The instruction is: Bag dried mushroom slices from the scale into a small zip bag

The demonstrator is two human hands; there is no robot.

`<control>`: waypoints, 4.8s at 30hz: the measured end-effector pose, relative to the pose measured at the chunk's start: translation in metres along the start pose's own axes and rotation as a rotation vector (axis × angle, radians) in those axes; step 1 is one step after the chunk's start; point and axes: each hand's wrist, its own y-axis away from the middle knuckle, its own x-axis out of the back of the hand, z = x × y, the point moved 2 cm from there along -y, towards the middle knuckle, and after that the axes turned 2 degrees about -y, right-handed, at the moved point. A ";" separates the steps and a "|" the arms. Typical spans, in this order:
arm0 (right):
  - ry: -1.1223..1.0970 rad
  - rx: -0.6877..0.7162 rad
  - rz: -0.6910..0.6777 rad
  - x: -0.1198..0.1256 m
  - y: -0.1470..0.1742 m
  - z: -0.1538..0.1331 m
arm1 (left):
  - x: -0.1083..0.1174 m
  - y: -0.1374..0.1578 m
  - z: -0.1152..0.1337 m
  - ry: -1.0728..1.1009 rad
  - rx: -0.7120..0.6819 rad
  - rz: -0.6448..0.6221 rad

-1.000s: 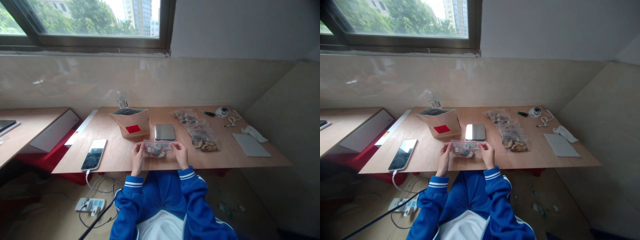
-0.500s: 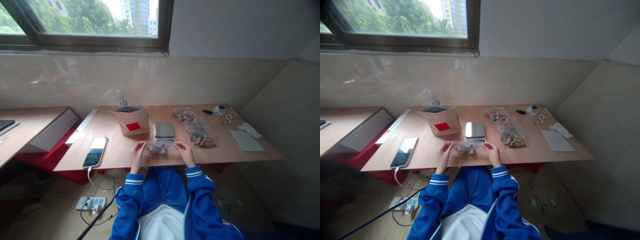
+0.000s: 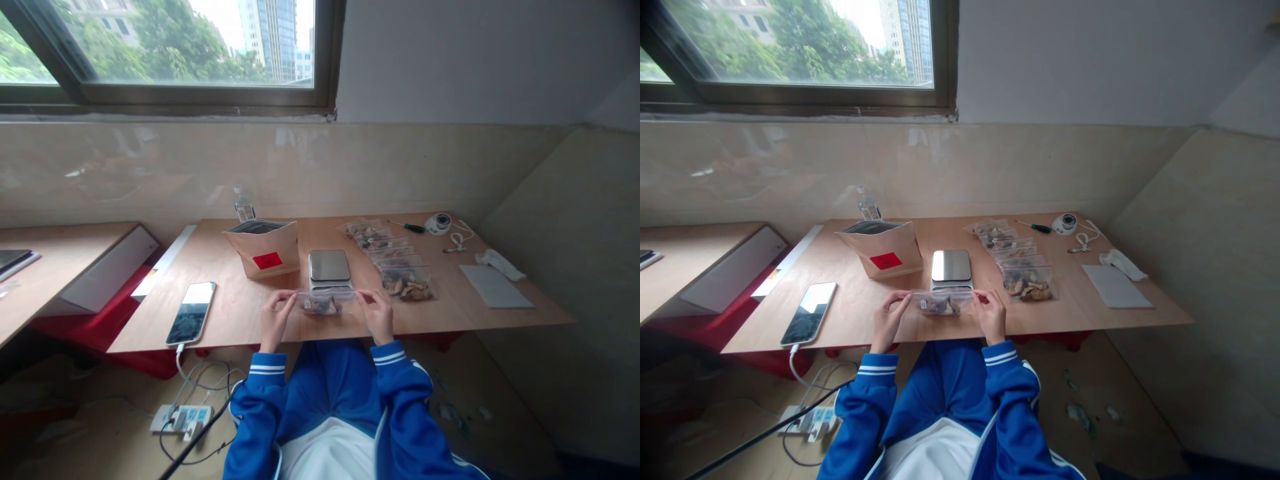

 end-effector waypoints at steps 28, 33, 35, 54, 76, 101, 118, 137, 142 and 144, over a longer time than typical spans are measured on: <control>0.476 0.557 -0.531 -0.076 -0.012 -0.071 | 0.005 0.003 0.012 -0.275 -0.275 -0.111; 0.548 0.612 -0.517 -0.078 -0.009 -0.066 | 0.004 -0.002 0.010 -0.288 -0.286 -0.127; 0.566 0.624 -0.519 -0.080 -0.008 -0.065 | 0.002 -0.006 0.011 -0.306 -0.307 -0.169; 0.495 0.625 -0.544 -0.066 -0.017 -0.058 | -0.007 0.001 0.017 -0.531 -0.457 -0.193; 0.440 0.582 -0.507 -0.061 -0.017 -0.047 | -0.005 0.004 0.029 -0.692 -0.408 -0.054; 0.389 0.542 -0.516 -0.032 -0.029 -0.031 | 0.002 0.008 0.015 -0.752 -0.501 -0.033; -0.177 -0.104 0.004 0.065 -0.060 -0.020 | -0.007 0.006 0.020 -0.428 -0.261 -0.111; 0.751 -0.045 0.398 0.118 -0.051 0.112 | 0.010 0.029 -0.007 -0.362 0.018 -0.038; 0.797 0.015 0.153 0.087 -0.026 0.121 | 0.017 0.029 -0.022 -0.364 0.096 0.042; 0.817 0.009 0.169 0.083 -0.024 0.124 | 0.022 0.024 -0.030 -0.371 0.107 0.114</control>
